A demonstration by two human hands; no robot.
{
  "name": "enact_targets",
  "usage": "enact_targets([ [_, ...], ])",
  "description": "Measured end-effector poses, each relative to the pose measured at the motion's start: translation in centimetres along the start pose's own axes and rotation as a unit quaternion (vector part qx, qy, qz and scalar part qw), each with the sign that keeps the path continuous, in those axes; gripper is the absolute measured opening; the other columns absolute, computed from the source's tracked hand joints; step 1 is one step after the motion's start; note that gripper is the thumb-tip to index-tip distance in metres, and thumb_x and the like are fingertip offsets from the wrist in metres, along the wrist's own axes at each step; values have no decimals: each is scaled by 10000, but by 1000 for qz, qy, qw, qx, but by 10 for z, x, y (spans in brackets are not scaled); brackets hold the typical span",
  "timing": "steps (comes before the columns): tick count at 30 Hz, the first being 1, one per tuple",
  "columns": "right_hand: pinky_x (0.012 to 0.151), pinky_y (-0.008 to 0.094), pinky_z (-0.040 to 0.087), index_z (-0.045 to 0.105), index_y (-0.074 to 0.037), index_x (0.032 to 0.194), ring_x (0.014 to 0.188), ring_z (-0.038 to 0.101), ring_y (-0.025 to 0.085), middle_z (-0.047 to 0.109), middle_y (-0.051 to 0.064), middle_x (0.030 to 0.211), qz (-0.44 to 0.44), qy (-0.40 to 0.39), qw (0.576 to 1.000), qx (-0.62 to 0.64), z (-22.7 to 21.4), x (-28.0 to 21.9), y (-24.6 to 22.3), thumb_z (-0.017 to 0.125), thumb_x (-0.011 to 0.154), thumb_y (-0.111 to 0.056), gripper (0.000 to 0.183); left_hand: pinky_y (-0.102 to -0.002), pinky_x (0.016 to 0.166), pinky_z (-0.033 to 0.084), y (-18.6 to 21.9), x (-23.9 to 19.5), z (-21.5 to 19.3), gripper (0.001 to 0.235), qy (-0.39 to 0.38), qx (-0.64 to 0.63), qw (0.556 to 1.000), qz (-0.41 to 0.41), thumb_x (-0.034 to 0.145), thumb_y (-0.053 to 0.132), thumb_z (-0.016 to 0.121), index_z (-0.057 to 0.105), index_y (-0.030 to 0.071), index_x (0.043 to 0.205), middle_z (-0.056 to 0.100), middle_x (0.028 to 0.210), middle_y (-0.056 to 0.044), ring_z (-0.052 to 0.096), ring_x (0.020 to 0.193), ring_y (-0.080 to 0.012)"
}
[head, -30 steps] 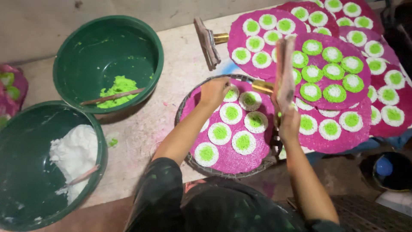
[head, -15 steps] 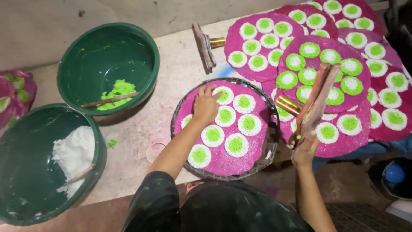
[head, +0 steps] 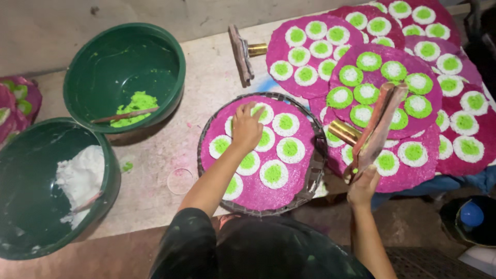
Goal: The person prepares traditional sweets by scooping white and green dough into a metal mold, pressing it into shapes onto pink paper circles, and then arranging the finished pieces on a table next to a large pot.
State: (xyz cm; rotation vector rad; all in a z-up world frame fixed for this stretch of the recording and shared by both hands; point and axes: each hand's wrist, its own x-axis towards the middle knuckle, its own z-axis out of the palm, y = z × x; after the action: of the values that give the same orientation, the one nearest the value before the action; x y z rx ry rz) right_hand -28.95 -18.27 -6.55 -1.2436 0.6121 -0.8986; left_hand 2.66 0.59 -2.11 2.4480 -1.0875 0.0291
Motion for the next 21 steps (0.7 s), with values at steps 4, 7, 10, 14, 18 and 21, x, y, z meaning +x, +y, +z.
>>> enact_targets([
  [4,518,276,364,540,-32,1045,592,497,147,528,54,744,9,-4,1000,-9,-8,-7,3,331,1110,-610,618,-576,1103,324,8,-6,-2,546,-2,9,1000,-14,829,148,671,630,174,1373,448,1502,-150,361,1358,-409],
  [7,513,273,358,536,-30,1004,576,481,138,518,50,715,20,-14,999,-26,2,0,-2,327,1129,-590,611,-591,1093,308,11,-4,-19,638,28,-21,999,-39,810,120,658,578,146,1442,434,1506,-160,351,1351,-412],
  [10,510,271,365,545,-31,980,574,472,123,489,22,699,42,-37,998,-30,26,4,-16,354,1143,-550,577,-558,1120,307,-3,-19,-46,635,108,-92,986,-82,804,93,652,595,137,1434,473,1476,-156,369,1352,-399],
  [14,511,259,376,566,-72,1063,591,475,100,518,-14,753,51,-165,984,44,91,35,-36,452,1081,-424,371,-493,1176,306,-55,-76,-82,556,210,-120,967,-80,820,25,639,617,127,1367,598,1370,-133,474,1354,-356],
  [18,474,245,310,581,-72,1014,558,423,71,505,-30,708,99,-266,957,-63,187,70,-44,580,1026,-198,126,-455,1143,338,-96,-157,-92,460,217,-131,949,-185,857,25,617,643,124,1306,606,1331,-139,471,1298,-361],
  [21,489,244,337,565,-67,974,563,445,60,513,-24,711,96,-312,941,-91,271,95,-11,658,1016,-157,136,-451,1153,333,-116,-202,-85,418,182,-129,947,-231,859,101,629,649,138,1274,610,1330,-115,474,1305,-346],
])
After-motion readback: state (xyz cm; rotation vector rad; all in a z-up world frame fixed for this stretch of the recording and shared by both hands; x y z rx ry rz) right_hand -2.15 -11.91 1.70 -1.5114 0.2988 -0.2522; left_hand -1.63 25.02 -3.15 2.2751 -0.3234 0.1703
